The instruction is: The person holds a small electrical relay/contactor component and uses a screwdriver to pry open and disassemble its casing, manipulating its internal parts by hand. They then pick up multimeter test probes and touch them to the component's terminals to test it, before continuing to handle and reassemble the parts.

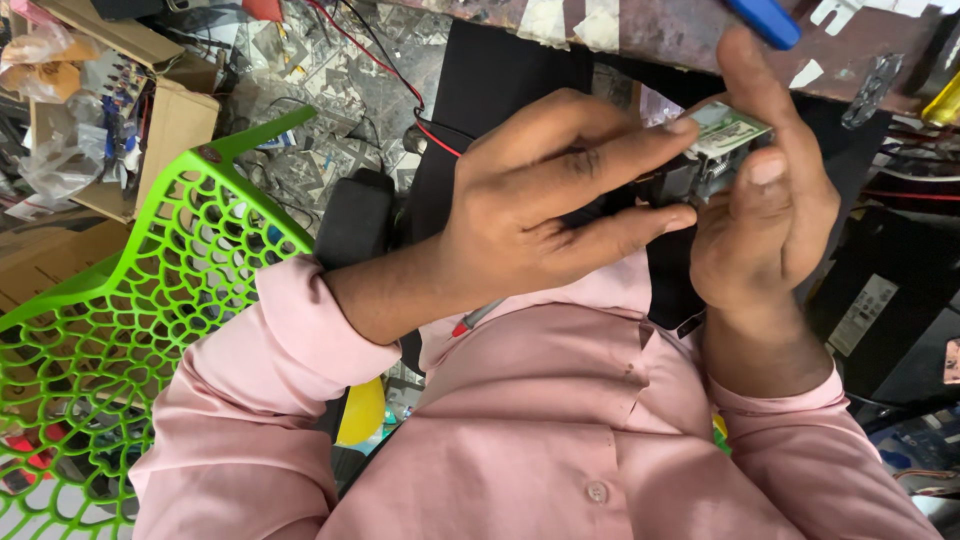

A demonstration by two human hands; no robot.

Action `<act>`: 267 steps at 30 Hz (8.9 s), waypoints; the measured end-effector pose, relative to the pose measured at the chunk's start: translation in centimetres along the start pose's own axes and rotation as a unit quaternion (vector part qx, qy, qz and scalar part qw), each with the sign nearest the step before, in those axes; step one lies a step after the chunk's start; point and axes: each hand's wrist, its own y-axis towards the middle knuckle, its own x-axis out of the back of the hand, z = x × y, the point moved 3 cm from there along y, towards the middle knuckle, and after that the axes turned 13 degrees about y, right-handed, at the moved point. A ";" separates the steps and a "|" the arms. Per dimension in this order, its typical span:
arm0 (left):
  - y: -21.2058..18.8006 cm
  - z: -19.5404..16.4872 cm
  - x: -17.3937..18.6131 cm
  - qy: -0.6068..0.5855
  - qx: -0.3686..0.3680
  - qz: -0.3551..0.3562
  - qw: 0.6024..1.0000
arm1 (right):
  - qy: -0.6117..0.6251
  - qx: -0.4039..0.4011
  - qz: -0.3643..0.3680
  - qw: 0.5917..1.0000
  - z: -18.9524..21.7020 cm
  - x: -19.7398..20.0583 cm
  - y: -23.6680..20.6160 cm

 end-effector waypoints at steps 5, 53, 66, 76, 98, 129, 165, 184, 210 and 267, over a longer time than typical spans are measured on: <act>-0.3 0.0 -0.2 -0.011 -0.007 -0.001 1.000 | -0.018 -0.017 -0.025 0.999 0.1 -0.1 -0.2; -0.2 0.0 0.4 -0.032 0.016 -0.017 0.999 | 0.511 -0.271 -0.090 0.810 -1.8 1.3 1.2; -0.5 -0.2 0.4 -0.019 0.008 -0.012 1.000 | 0.383 -0.182 -0.087 0.902 -3.5 3.0 -0.8; -0.1 -0.3 0.1 -0.039 0.007 -0.033 0.999 | 0.224 -0.099 -0.052 0.968 -2.4 1.7 -0.3; 0.0 -0.3 -0.2 -0.014 -0.004 -0.012 1.000 | 0.024 -0.023 -0.029 0.999 -0.1 0.2 -0.5; -0.2 -0.1 -0.3 -0.021 -0.019 -0.043 0.999 | 0.081 -0.014 -0.001 0.997 -0.9 -0.2 0.1; -2.1 2.4 -2.4 -0.429 0.261 0.082 0.861 | -0.201 0.082 0.007 0.976 -1.0 2.9 0.2; -2.0 2.7 -2.5 -0.492 0.286 0.082 0.819 | -0.179 0.064 0.030 0.981 0.2 2.4 0.2; 0.3 0.5 0.7 -0.101 0.007 0.036 0.994 | -0.166 0.230 0.098 0.954 -1.5 2.3 1.2; 2.2 -1.9 2.7 0.131 -0.246 -0.006 0.960 | -0.008 0.145 0.050 0.988 -0.4 0.6 1.5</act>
